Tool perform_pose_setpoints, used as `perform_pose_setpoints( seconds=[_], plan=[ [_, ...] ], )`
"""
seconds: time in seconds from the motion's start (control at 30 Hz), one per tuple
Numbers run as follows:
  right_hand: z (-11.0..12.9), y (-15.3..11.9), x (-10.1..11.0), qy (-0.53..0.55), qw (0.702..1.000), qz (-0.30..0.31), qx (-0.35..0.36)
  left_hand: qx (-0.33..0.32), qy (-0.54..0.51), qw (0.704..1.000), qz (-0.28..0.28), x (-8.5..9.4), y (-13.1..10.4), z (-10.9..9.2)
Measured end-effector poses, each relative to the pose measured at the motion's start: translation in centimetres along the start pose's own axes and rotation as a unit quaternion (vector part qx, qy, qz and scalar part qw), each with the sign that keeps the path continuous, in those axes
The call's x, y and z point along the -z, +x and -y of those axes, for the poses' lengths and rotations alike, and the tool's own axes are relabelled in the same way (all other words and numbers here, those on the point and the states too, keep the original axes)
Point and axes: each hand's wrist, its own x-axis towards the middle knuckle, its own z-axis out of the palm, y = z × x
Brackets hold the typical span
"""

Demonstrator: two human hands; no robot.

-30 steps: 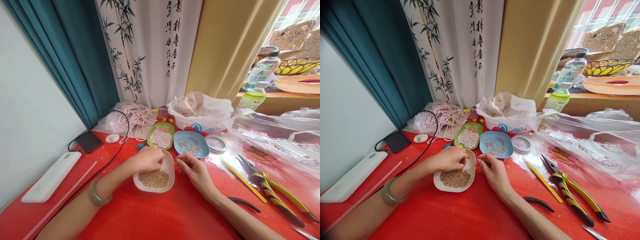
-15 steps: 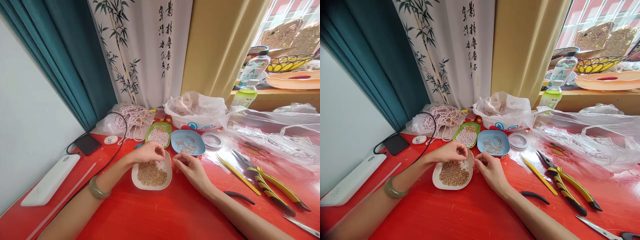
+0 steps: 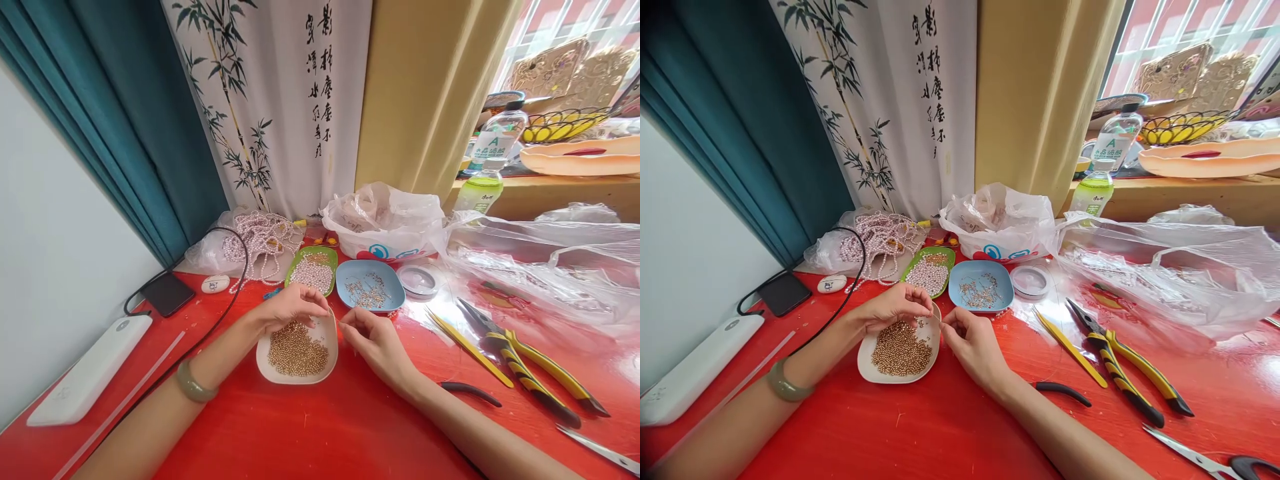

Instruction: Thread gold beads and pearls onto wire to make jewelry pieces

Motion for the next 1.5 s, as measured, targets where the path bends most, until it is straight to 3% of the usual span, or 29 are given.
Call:
perform_pose_setpoints(
  seconds=[0.97, 1.4, 1.5],
  plan=[
    [0.22, -0.20, 0.03, -0.014, 0.999, -0.034, 0.016, -0.001, -0.040, 0.999, -0.003, -0.17, 0.34, 0.41],
    [0.12, 0.03, -0.01, -0.008, 1.000, -0.022, -0.001, -0.021, -0.009, 1.000, 0.000, -0.28, 0.14, 0.22],
    [-0.18, 0.17, -0.02, 0.006, 1.000, -0.017, -0.008, -0.039, 0.054, 0.998, 0.014, 0.23, -0.01, -0.13]
  ],
)
